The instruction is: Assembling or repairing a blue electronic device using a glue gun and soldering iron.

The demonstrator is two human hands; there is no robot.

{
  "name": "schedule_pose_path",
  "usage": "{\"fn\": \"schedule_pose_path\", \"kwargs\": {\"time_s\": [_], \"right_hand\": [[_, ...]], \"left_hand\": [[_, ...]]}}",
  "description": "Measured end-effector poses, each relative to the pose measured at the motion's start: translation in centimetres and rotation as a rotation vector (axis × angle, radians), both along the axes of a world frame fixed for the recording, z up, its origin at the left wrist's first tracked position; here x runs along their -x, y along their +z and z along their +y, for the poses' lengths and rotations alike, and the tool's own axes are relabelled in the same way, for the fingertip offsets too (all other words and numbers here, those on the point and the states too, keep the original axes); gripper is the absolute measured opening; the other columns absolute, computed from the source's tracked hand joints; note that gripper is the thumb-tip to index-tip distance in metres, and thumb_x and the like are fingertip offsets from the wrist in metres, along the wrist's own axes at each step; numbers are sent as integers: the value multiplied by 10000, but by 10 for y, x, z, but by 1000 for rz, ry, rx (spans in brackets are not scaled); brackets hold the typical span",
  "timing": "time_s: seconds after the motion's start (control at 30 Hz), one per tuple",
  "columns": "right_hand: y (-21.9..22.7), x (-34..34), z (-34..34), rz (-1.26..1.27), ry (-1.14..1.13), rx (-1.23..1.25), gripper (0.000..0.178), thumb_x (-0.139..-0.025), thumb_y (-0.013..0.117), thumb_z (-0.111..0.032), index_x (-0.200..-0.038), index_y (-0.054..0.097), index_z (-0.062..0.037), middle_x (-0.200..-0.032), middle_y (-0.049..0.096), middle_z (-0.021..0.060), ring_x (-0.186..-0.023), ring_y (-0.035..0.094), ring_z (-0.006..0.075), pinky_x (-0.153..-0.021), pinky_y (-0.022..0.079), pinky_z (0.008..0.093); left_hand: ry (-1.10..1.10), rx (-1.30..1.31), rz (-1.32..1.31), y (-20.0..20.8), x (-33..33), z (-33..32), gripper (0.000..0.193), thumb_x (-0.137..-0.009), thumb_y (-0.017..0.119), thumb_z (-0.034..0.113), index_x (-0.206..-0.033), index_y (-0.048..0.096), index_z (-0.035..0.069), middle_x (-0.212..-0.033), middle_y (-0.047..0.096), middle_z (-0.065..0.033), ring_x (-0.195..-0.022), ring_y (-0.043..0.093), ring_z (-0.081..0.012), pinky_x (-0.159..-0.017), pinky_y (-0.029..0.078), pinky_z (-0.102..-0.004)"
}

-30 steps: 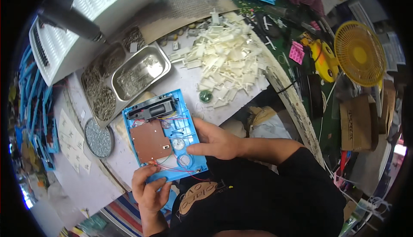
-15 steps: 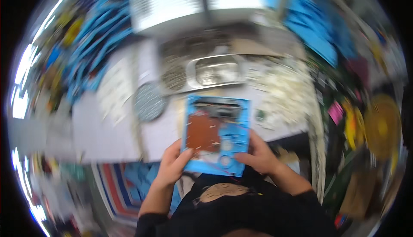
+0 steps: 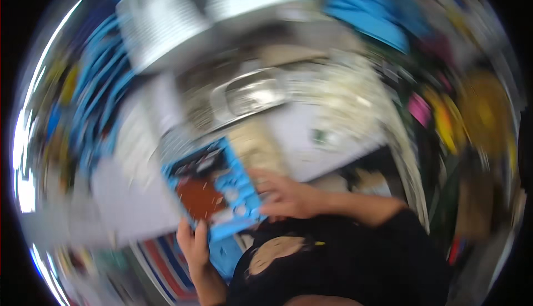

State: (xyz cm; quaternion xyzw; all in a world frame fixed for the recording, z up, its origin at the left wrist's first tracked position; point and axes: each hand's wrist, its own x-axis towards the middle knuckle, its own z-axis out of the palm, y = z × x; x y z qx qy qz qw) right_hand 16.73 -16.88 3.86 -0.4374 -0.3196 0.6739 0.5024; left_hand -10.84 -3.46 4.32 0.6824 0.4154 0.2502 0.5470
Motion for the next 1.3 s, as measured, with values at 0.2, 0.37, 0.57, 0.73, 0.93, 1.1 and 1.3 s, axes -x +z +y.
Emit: {"fn": "schedule_pose_path", "kwargs": {"time_s": [0.2,0.37,0.57,0.73,0.93,1.1,1.3], "right_hand": [[-15,-39,-87,-78,-430,-302,445,-969,714,-161,-1346,532,-14,-1174,657,74,-998,620,97,-874,533,296],[14,-79,-277,-300,-964,-38,442,-861,770,-122,-1275,637,-41,-989,711,10,-823,668,81,-726,548,249],[43,-74,-510,-417,-1336,407,568,-822,748,-110,-1358,589,-14,-1196,700,65,-1013,683,149,-903,545,293],[38,-68,-565,-370,-1526,676,523,-842,751,-161,-1325,607,-21,-1191,704,87,-1013,708,217,-872,593,354],[44,-124,-541,-1441,-614,1784,487,-782,761,-305,-1150,690,6,-1163,689,250,-973,704,404,-849,559,491],[129,-91,-341,-1022,-925,818,233,-875,696,-77,-1087,686,21,-853,690,122,-829,684,177,-758,550,332],[102,-74,-184,-1044,-305,256,503,-743,768,-42,-1230,663,27,-906,747,150,-761,727,183,-698,567,290]], "left_hand": [[-524,-17,-294,-12,-103,-26,639,-994,637,441,-1374,528,-60,-1126,658,-146,-917,646,-179,-850,508,-323],[-770,60,-232,20,-129,-36,731,-946,696,483,-1404,522,-59,-1098,674,-158,-886,658,-198,-850,523,-326],[-892,127,-213,13,-126,-32,425,-979,657,177,-1325,590,-59,-1095,687,-146,-920,652,-185,-867,516,-310],[-864,78,-204,5,-122,-37,372,-975,624,98,-1312,599,-58,-1103,690,-148,-922,648,-177,-872,515,-310],[-697,63,-152,-12,-96,-16,342,-935,658,59,-1256,631,-54,-1068,705,-148,-911,679,-196,-846,543,-323],[-626,-247,-94,5,-97,15,297,-910,705,85,-1190,678,-10,-1031,719,-135,-888,694,-206,-775,552,-302],[-262,-412,42,11,-53,92,262,-932,691,104,-1171,704,-1,-997,732,-105,-837,697,-157,-713,551,-283]]}}
